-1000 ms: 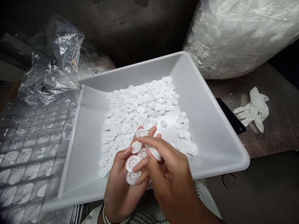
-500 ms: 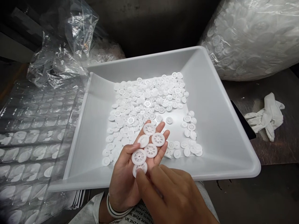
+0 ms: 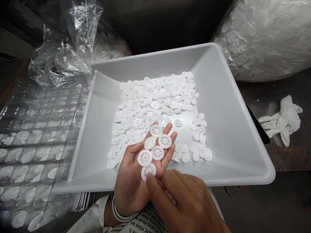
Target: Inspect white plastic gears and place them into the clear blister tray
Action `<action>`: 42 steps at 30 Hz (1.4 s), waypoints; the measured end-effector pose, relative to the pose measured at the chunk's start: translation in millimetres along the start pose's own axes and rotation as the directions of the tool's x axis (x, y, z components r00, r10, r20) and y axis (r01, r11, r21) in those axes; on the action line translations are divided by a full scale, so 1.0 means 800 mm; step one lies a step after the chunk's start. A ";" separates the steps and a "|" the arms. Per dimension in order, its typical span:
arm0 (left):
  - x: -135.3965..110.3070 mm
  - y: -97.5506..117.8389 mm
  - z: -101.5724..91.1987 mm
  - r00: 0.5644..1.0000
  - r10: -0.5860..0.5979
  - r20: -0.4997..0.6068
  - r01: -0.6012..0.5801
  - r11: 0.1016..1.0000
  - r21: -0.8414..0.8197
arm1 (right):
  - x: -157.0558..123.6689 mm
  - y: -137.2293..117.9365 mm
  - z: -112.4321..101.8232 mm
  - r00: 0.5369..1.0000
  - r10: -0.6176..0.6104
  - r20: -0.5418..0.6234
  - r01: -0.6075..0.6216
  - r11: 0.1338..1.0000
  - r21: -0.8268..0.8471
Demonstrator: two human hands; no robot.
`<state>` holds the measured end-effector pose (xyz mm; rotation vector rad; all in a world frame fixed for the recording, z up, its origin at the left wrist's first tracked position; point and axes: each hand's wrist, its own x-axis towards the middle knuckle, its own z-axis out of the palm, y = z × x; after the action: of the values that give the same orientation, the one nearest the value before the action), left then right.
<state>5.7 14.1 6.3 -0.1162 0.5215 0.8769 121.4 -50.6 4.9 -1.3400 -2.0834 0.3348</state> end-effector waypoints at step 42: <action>-0.001 0.000 -0.005 0.996 0.031 0.083 -0.036 0.998 0.054 | -0.033 0.010 0.006 0.999 0.023 -0.040 -0.023 1.000 0.011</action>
<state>3.4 12.5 2.8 -0.0202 0.4714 0.8954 131.8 -69.8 -12.7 -1.3544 -2.0323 0.3261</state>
